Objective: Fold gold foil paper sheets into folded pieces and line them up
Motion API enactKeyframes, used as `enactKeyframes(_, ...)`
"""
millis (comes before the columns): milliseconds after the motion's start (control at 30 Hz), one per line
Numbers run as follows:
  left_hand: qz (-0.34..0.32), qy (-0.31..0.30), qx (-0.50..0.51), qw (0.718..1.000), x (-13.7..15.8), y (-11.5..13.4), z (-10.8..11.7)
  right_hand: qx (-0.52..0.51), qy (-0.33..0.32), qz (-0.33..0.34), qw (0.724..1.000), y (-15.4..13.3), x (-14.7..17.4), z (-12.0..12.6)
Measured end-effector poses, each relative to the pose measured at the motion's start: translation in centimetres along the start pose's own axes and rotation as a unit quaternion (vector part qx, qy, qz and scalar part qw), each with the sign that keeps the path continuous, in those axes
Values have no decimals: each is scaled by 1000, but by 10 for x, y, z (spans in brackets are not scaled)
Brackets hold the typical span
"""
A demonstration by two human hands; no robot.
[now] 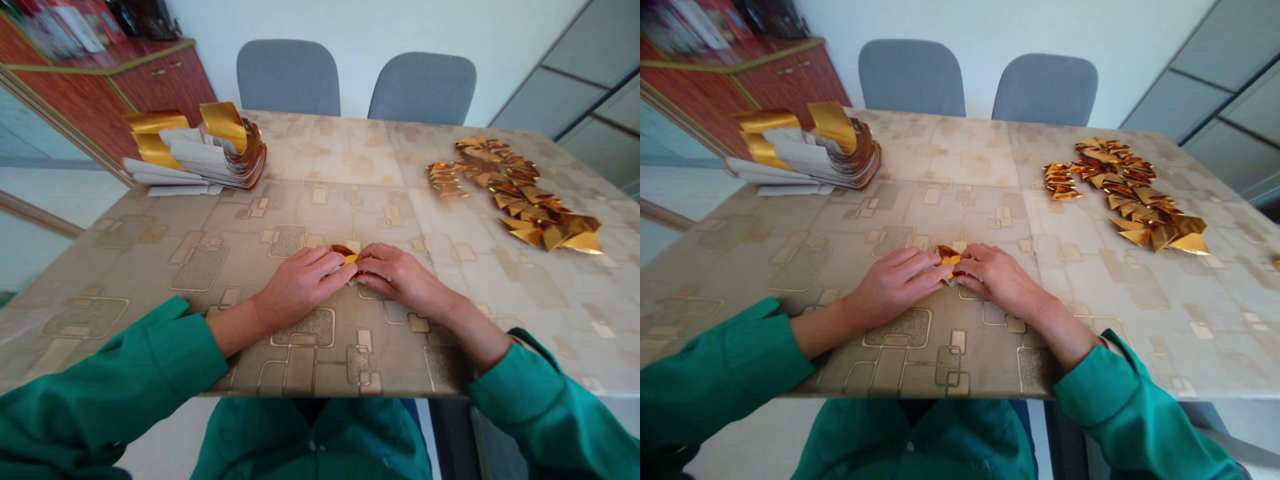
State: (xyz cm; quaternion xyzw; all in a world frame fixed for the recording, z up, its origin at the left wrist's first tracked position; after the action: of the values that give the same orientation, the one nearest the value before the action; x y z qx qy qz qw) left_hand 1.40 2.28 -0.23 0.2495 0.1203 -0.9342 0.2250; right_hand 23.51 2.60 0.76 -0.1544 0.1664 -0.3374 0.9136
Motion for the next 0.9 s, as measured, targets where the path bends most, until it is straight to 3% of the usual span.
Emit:
enactKeyframes(200,13,39,26,999,2,2,7,-33,40,-30,998,-1,0,-4)
enactKeyframes(367,5,16,18,1000,3,2,9,-70,93,-57,992,-4,0,-4)
enactKeyframes(633,16,-19,5,1000,7,0,1,-88,-3,14,996,-6,2,2)
enactKeyframes(800,68,17,47,996,10,2,-1,-17,13,34,999,-4,2,5)
enactKeyframes(900,62,10,59,996,10,4,-3,8,15,35,999,-4,1,4)
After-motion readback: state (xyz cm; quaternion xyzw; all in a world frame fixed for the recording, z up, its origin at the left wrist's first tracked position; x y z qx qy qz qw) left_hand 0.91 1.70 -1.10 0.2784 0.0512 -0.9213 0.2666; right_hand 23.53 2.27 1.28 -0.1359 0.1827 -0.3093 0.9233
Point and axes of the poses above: each hand's wrist, its own x-axis away from the middle knuckle, its own z-axis out of the back of the hand, y = z × x, the point moved 1 cm from there along -x, towards the middle knuckle, and after that the axes turned 3 degrees about x, right-handed, at the moved point
